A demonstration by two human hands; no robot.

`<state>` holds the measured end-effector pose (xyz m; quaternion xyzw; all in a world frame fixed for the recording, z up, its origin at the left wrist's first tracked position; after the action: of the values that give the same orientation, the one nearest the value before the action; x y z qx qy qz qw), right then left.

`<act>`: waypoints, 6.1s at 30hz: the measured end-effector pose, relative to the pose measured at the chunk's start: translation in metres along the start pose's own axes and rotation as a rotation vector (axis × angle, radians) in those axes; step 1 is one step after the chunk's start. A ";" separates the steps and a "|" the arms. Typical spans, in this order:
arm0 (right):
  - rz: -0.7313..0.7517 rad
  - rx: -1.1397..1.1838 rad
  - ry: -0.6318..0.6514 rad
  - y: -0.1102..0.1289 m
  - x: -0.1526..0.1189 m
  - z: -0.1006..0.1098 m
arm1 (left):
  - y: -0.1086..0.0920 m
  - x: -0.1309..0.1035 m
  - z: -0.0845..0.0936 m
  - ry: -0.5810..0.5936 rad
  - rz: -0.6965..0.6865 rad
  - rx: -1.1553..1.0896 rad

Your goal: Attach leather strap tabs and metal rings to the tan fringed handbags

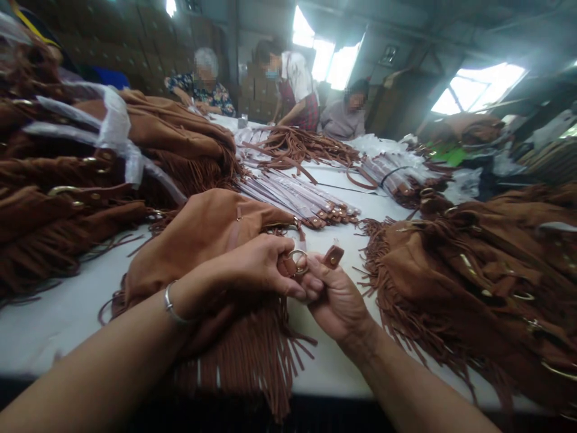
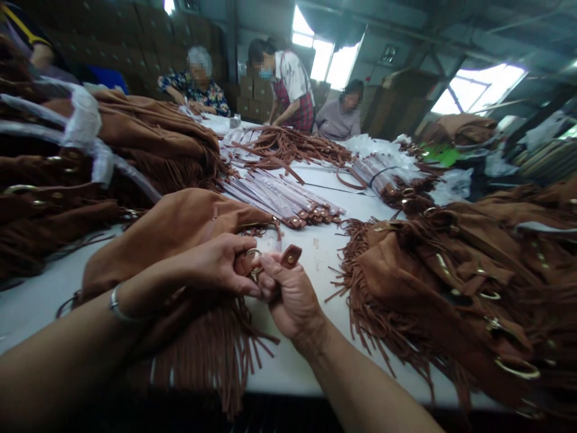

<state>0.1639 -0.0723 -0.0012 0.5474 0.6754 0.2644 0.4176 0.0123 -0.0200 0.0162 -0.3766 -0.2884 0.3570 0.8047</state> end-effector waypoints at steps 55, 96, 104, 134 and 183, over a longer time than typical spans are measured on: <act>0.052 -0.941 0.300 0.050 0.038 0.035 | 0.016 -0.017 -0.014 -0.555 -0.298 0.411; -0.142 -1.095 0.776 0.068 0.072 0.013 | 0.014 -0.027 -0.021 -0.297 -0.464 0.484; -0.135 -1.109 0.709 0.066 0.058 0.013 | 0.012 -0.027 -0.024 -0.271 -0.449 0.524; -0.285 -1.152 0.631 0.069 0.052 0.016 | 0.016 -0.019 -0.028 -0.274 -0.623 0.745; -0.533 -1.256 0.745 0.080 0.054 0.005 | 0.018 -0.023 -0.045 -0.275 -0.671 0.846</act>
<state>0.2067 0.0001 0.0462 -0.0974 0.6036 0.6547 0.4445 0.0259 -0.0476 -0.0271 0.1418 -0.3265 0.2117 0.9102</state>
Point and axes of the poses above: each hand's wrist, its own x-axis towards the middle knuckle, its own z-axis out of the back of the hand, y = z × x, the point moved 1 cm from there along x, towards the middle knuckle, and after that the axes turned 11 degrees about -y, right-handed, at the moved point
